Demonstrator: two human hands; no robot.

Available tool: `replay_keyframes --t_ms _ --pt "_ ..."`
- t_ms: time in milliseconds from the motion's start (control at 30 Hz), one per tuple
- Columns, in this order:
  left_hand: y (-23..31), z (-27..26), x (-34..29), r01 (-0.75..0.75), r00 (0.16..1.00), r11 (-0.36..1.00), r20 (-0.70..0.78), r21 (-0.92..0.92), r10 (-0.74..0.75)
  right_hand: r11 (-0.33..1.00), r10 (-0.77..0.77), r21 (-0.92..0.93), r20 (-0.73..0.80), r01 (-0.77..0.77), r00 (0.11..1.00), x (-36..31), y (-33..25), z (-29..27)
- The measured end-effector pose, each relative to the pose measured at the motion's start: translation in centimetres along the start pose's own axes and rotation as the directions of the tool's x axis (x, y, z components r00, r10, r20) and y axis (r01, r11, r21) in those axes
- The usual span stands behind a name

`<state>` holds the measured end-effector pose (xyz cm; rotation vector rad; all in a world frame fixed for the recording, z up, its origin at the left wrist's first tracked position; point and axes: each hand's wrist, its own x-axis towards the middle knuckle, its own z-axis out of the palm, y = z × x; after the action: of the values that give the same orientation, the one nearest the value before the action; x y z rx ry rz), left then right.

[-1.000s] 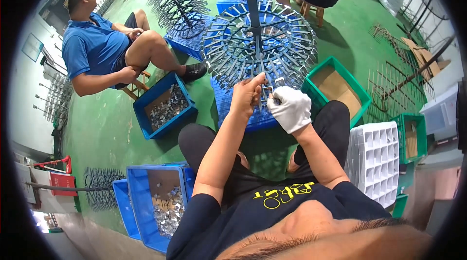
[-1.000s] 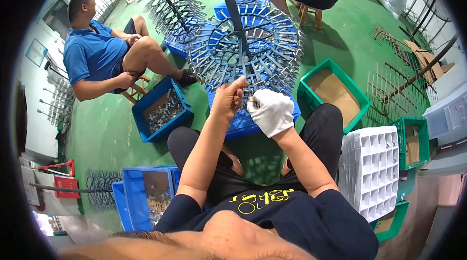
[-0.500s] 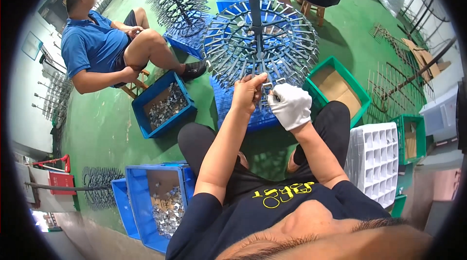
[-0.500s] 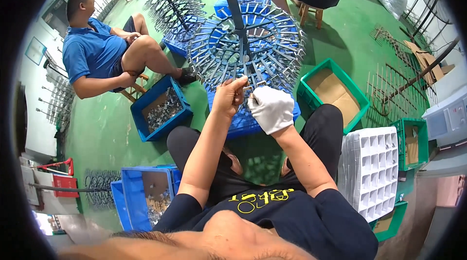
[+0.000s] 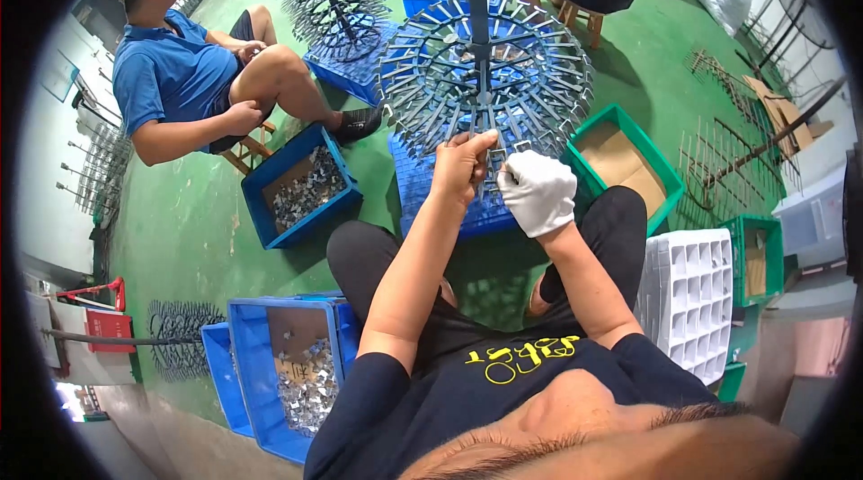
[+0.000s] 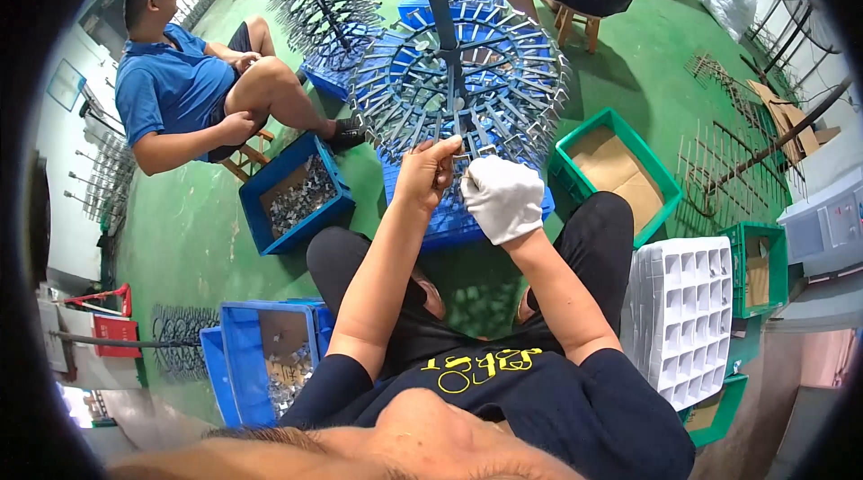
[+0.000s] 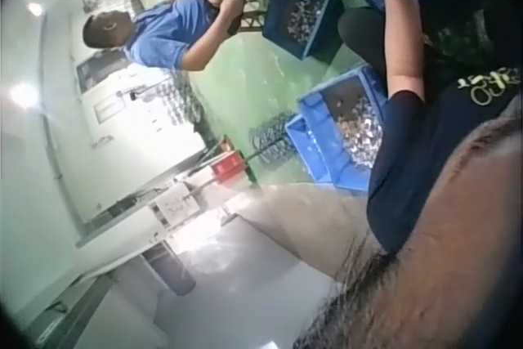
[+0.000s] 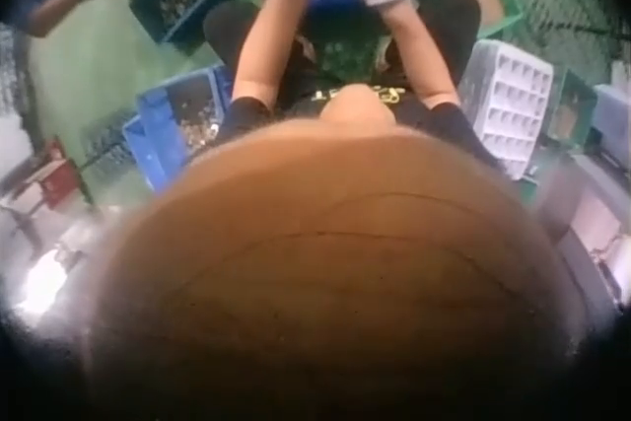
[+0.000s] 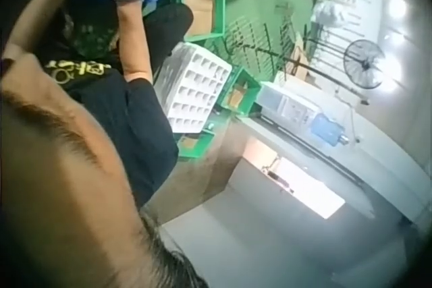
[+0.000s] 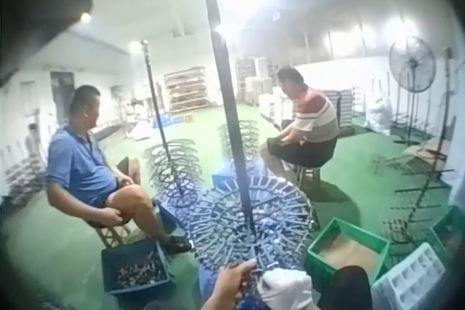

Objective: Attaching small metal parts onto a blue circular wire rack in a factory setting.

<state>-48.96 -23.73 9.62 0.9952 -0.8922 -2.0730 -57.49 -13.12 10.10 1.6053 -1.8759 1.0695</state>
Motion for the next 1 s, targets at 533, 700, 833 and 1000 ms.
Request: replay_keyframes --t_ms 533,700,833,1000 --pt "-0.9 -1.2 1.0 -0.002 0.993 0.999 0.115 -0.049 0.008 0.999 0.045 -0.026 0.023 -0.045 0.999 0.5 -0.3 -0.1" --pt "0.6 -2.1 -0.9 0.038 0.990 0.998 0.137 -0.051 -0.031 0.997 0.075 0.029 0.030 -0.076 0.997 0.3 -0.6 -1.1" --pt "1.7 -3.5 -2.1 -0.007 0.996 0.999 0.084 -0.033 0.010 0.998 -0.012 0.064 0.003 0.011 1.000 2.1 -1.3 -2.9" --pt "1.9 -3.0 -2.2 -0.140 0.990 0.984 0.022 0.107 0.139 0.988 -0.020 0.146 -0.236 0.055 0.972 12.8 3.9 -2.1"
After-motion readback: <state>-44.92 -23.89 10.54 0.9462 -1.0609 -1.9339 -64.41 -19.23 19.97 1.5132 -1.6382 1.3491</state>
